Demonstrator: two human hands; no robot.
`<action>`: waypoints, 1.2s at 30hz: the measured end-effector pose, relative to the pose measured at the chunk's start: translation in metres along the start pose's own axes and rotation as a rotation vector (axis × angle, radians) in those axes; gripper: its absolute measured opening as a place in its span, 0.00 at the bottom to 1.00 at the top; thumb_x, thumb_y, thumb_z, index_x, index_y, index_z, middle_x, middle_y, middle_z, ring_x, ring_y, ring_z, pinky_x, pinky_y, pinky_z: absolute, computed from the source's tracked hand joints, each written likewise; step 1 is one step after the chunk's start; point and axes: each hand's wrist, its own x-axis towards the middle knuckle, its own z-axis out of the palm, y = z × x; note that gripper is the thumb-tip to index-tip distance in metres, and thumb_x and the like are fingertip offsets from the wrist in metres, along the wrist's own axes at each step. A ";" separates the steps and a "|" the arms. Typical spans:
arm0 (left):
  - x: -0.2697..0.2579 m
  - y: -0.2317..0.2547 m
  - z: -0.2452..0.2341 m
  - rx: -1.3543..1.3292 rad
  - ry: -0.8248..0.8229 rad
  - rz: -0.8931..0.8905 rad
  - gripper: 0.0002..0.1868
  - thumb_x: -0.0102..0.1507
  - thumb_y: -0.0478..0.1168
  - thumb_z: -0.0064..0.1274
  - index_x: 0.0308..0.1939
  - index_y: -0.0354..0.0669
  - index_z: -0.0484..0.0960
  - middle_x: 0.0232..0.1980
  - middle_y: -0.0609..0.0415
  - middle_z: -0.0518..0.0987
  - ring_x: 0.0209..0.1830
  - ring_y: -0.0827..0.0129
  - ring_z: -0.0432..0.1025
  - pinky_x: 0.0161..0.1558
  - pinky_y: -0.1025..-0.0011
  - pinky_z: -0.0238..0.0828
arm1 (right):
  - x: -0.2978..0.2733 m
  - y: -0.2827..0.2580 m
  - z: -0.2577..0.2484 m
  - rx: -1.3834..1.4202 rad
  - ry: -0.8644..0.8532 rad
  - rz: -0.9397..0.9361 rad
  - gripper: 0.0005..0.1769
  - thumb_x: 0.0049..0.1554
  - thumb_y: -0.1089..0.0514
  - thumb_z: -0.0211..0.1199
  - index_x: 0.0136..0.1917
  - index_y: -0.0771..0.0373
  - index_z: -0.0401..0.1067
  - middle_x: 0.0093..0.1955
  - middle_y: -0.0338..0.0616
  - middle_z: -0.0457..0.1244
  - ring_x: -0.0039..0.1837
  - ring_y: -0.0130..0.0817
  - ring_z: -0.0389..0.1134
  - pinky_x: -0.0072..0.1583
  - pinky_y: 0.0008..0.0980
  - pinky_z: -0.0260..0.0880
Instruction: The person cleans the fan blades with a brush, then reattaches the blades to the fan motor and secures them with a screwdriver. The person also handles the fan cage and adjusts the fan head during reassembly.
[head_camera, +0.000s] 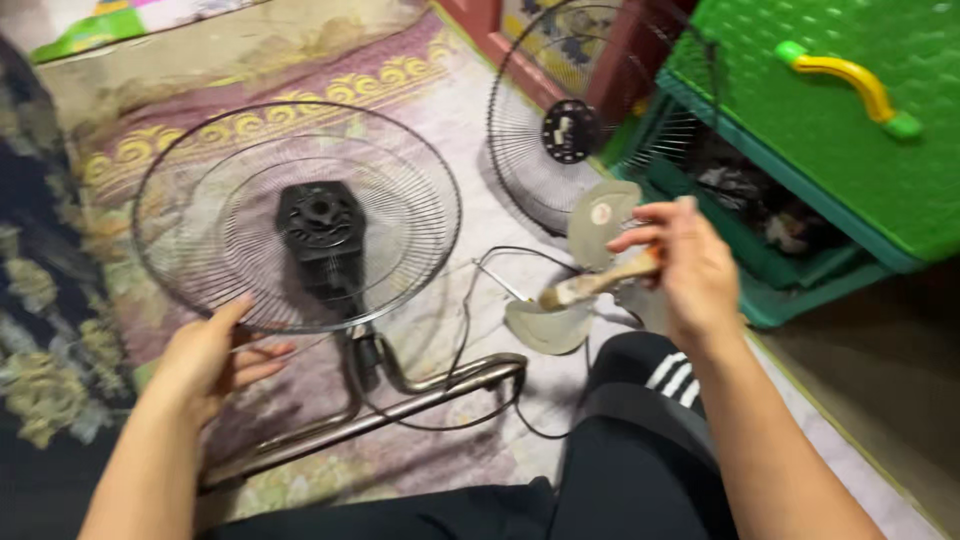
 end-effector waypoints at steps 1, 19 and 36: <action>-0.003 0.003 0.002 0.034 0.018 0.023 0.26 0.72 0.52 0.46 0.50 0.26 0.73 0.49 0.35 0.81 0.43 0.50 0.80 0.40 0.61 0.80 | 0.005 0.010 -0.004 -0.065 -0.043 0.043 0.22 0.69 0.45 0.44 0.53 0.63 0.72 0.39 0.39 0.69 0.35 0.22 0.63 0.37 0.22 0.60; -0.106 -0.106 0.062 0.978 0.467 0.644 0.23 0.63 0.59 0.53 0.61 0.65 0.83 0.51 0.51 0.85 0.41 0.58 0.82 0.45 0.62 0.77 | 0.022 0.124 -0.042 -1.041 -0.367 -0.201 0.15 0.56 0.49 0.69 0.47 0.63 0.79 0.49 0.53 0.70 0.51 0.49 0.71 0.53 0.41 0.70; -0.092 -0.137 0.060 1.133 0.406 0.857 0.18 0.63 0.57 0.51 0.49 0.56 0.87 0.42 0.54 0.86 0.41 0.59 0.81 0.52 0.60 0.74 | 0.080 0.152 -0.088 -1.112 -0.310 -0.184 0.12 0.54 0.46 0.68 0.46 0.52 0.83 0.44 0.40 0.74 0.49 0.37 0.74 0.63 0.44 0.59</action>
